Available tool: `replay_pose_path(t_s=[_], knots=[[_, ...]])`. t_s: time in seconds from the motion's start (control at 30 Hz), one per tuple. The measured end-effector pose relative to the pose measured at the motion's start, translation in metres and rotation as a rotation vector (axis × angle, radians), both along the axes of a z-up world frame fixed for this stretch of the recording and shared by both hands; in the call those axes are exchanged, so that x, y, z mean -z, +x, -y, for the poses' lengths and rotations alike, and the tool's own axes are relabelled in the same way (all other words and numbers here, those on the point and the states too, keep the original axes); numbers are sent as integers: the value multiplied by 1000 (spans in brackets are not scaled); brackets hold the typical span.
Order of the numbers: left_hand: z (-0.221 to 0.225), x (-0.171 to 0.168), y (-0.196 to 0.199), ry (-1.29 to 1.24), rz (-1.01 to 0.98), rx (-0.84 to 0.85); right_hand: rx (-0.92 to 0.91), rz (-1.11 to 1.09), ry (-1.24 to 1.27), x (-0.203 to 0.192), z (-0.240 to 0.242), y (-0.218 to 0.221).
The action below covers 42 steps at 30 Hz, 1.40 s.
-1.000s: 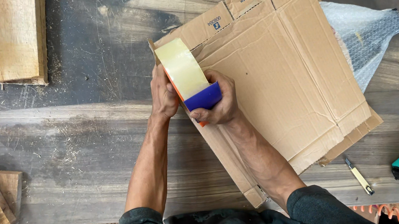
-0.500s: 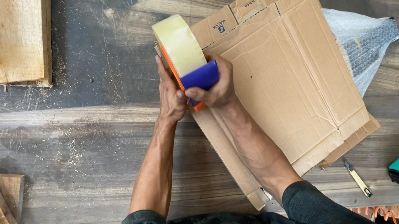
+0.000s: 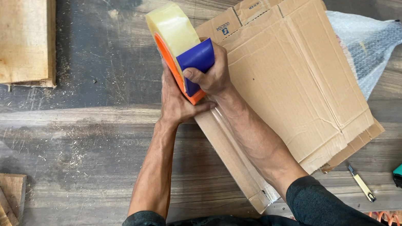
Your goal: The person wraps a circular sign in bubble wrap and secures it inside a cardboard box using a tape dispenser.
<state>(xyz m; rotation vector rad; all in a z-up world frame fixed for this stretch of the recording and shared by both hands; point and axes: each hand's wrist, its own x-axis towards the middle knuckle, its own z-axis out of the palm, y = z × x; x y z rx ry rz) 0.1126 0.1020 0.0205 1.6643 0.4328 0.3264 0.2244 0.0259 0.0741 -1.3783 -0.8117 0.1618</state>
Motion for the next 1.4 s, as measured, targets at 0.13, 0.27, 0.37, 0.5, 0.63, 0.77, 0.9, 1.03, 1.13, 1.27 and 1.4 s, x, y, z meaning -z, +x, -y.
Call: replay_pose_path(t_s=[0.13, 0.27, 0.37, 0.5, 0.63, 0.77, 0.9, 1.03, 1.13, 1.27, 1.4], knots=[[-4, 9, 3, 26, -19, 9, -132, -125, -58, -7, 0, 10], [-8, -21, 3, 63, 30, 36, -313, -189, -224, -39, -4, 13], [7, -50, 1, 269, -30, -16, -305, -243, -239, -38, -3, 14], [40, 24, -14, 550, 149, -252, -270, -278, -207, -37, 0, 10], [78, 36, -30, 297, -18, -457, -276, -244, -96, -26, 1, 7], [102, 30, -31, -15, -158, -567, -274, -164, -99, -30, 5, 2], [117, 28, -36, -83, -134, -572, -248, -93, -110, -28, 7, -17], [126, 26, -39, -92, -82, -672, -143, 137, -128, -26, 11, -27], [134, 43, -39, -3, -43, -754, -91, 226, -118, -30, 12, -42], [148, 75, -32, 120, -28, -791, 10, 532, -138, -21, 17, -38], [117, 54, -32, 70, 94, -798, 49, 506, -135, -16, 16, -31]])
